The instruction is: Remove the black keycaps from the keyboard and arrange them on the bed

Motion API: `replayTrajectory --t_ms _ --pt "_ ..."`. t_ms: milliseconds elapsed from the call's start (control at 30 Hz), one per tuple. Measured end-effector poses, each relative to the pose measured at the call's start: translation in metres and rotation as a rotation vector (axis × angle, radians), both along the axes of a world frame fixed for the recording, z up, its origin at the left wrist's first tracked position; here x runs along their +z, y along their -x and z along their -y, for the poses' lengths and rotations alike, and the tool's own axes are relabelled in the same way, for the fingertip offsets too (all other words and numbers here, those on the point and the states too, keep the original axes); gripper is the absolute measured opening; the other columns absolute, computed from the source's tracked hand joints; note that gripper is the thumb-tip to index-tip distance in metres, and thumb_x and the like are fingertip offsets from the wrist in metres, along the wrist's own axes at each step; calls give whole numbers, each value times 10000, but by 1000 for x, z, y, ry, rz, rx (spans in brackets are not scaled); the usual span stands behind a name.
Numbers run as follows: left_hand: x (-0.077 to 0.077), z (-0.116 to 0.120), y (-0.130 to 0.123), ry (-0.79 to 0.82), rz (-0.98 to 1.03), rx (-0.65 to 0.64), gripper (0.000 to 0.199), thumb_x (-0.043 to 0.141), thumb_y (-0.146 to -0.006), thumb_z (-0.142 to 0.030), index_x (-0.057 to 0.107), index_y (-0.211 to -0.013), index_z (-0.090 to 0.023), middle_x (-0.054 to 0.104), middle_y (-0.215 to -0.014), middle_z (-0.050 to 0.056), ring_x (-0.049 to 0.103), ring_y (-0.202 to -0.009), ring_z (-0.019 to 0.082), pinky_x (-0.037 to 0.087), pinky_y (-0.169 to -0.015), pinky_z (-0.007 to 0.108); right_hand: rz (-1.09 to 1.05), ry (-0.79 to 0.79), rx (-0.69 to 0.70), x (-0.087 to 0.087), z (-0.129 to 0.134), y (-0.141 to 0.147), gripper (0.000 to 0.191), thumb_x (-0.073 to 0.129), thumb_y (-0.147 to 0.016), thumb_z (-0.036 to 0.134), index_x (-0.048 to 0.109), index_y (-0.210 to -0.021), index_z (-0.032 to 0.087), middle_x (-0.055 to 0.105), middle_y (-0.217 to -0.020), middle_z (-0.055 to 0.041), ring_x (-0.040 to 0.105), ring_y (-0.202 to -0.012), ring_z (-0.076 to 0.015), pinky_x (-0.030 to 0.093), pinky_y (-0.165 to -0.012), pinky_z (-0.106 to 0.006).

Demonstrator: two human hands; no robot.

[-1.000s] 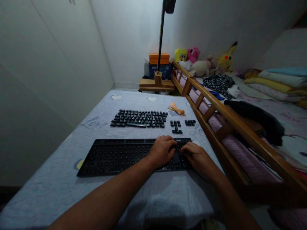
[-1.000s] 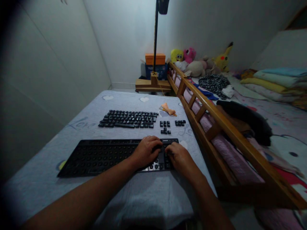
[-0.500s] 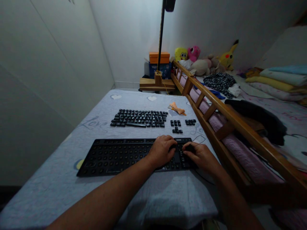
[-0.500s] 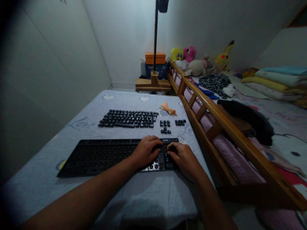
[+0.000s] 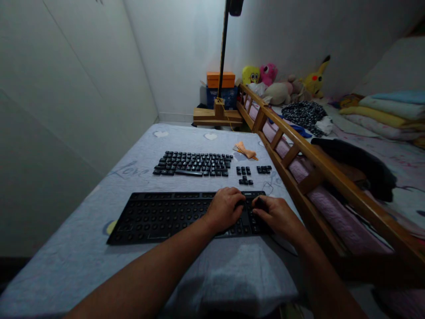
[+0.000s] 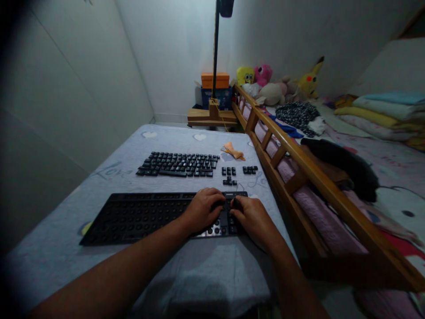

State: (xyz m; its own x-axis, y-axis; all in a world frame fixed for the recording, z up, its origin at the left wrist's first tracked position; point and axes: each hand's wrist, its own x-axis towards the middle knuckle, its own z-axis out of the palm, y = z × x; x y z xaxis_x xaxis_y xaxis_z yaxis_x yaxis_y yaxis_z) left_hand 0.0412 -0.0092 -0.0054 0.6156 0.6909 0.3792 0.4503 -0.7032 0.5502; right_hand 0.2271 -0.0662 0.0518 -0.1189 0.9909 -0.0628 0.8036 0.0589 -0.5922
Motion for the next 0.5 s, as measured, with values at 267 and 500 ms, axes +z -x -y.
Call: replayTrajectory --t_ms 267,500 --pt "1 -1 0 4 2 -2 209 607 -815 -152 688 -1004 -190 686 -1049 59 612 -976 230 470 -878 384 -12 12 26 1 -1 -1 95 571 -814 215 652 -863 205 690 -755 -1 620 -702 -171 410 -664 -259" --pt "2 -1 1 5 -13 -1 201 603 -820 -160 688 -1000 -193 684 -1062 62 615 -976 229 473 -877 386 -72 -9 21 -2 -3 -5 87 581 -814 223 651 -862 204 682 -741 7 615 -693 -166 421 -654 -257"
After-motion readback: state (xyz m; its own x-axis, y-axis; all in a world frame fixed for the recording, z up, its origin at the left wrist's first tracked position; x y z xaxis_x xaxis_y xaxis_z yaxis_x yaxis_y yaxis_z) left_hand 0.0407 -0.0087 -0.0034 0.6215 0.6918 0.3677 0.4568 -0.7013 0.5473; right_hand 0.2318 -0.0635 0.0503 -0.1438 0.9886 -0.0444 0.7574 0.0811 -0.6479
